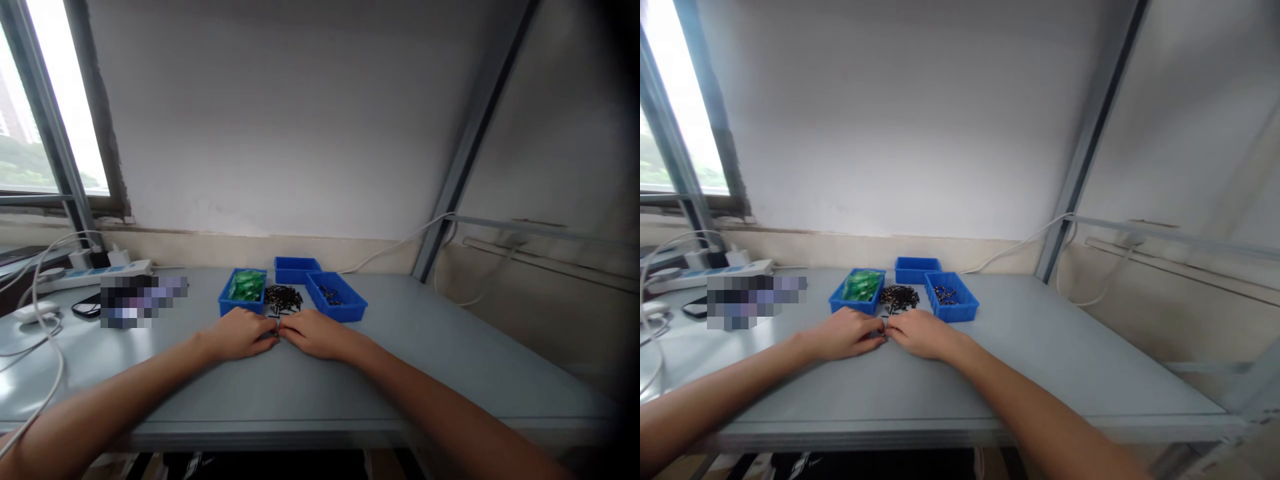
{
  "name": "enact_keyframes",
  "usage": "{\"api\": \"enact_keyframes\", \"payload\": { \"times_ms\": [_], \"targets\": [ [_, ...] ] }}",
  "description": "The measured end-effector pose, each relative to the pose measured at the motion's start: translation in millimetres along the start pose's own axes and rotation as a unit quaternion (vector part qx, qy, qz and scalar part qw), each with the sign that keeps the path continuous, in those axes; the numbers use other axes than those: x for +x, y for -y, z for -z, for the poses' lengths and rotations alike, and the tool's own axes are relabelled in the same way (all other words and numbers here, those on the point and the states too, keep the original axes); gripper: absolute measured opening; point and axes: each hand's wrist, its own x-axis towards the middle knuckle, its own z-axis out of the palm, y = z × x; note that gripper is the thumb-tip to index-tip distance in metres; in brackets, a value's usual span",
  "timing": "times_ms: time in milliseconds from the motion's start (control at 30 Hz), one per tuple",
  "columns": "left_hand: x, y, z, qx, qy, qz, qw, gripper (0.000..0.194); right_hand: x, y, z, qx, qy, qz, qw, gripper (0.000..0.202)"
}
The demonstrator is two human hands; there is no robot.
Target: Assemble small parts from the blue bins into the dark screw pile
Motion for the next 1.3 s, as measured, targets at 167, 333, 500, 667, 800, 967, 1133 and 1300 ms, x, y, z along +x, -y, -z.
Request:
{"api": "enact_keyframes", "payload": {
  "times_ms": [167, 333, 500, 667, 800, 967, 1133, 1300],
  "targets": [
    [-0.5, -0.7, 0.5, -0.002, -0.002, -0.003, 1.0, 0.018, 0.1, -1.7, -1.3, 0.003, -0.004, 0.001, 1.0, 0.023],
    [-0.1, -1.1, 0.1, -0.004, -0.006, 0.0, 1.0, 0.018, -0.1, -1.5, -1.6, 0.0, -0.005, 0.0, 1.0, 0.022],
    [0.3, -2.5, 1.8, 0.012, 0.008, 0.009, 1.0, 0.018, -0.4, -0.5, -0.7, -0.003, -0.006, 0.004, 1.0, 0.021],
    [-0.5, -4.4, 4.1, 0.03, 0.018, 0.013, 0.999, 0.018, -0.5, 0.3, 0.4, 0.003, -0.001, 0.003, 1.0, 0.018],
    [-0.1, -4.9, 5.4, 0.032, 0.022, 0.017, 0.999, 0.017, -0.3, 0.2, 0.5, 0.001, -0.001, 0.008, 1.0, 0.018],
    [0.2, -4.5, 6.0, 0.026, 0.019, 0.014, 0.999, 0.017, 0.5, -1.5, -0.8, 0.001, -0.002, 0.009, 1.0, 0.019],
    [0.0, -4.1, 5.7, 0.025, 0.016, 0.013, 0.999, 0.016, 0.6, -2.9, -1.8, -0.001, -0.001, 0.008, 1.0, 0.019],
    [-0.3, -3.4, 4.6, 0.024, 0.011, 0.009, 1.0, 0.017, 0.3, -2.9, -1.7, -0.004, -0.003, 0.011, 1.0, 0.019]
  ]
}}
